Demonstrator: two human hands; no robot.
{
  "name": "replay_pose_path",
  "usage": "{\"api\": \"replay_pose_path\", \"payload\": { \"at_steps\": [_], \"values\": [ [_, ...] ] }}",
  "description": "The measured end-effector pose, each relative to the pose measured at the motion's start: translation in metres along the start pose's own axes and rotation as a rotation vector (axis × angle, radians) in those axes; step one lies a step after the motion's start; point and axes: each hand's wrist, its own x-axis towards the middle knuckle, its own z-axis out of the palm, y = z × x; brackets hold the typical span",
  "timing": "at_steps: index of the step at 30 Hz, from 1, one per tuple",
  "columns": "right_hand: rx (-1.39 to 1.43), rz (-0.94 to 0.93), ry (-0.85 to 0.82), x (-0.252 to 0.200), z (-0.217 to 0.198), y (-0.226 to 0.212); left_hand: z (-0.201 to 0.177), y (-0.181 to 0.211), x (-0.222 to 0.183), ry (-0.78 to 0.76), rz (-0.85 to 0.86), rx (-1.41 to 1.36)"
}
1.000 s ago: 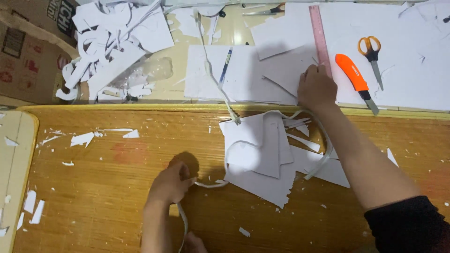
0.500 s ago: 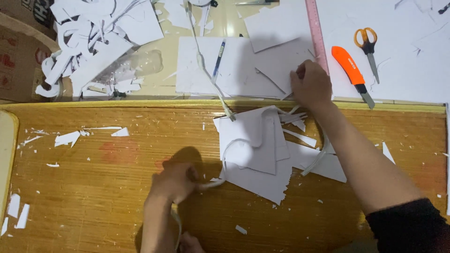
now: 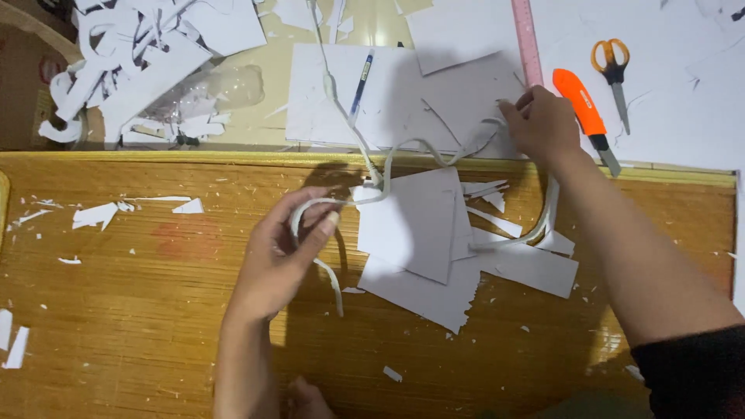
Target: Cutting foam pieces with a utility knife and wrapping them with a white cord to create shaped components.
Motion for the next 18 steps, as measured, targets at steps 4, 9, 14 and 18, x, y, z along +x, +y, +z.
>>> {"api": "replay_pose_path", "payload": {
  "at_steps": [4,9,14,18],
  "values": [
    [-0.23,-0.058,-0.123,0.012,-0.004,-0.016,0.008,-0.003,0.001,-0.071,-0.139,-0.191],
    [-0.633,-0.196,-0.108,0.021,0.014,-0.026,0.01,-0.015,0.004,0.16,-0.244,-0.481],
    [-0.806,-0.239,-0.104,0.029,0.017,-0.034,0.01,-0.013,0.004,0.231,-0.315,-0.532],
    [-0.863,-0.273,-0.088,0.035,0.015,-0.03,0.009,-0.011,0.003,0.257,-0.307,-0.605]
  ]
}}
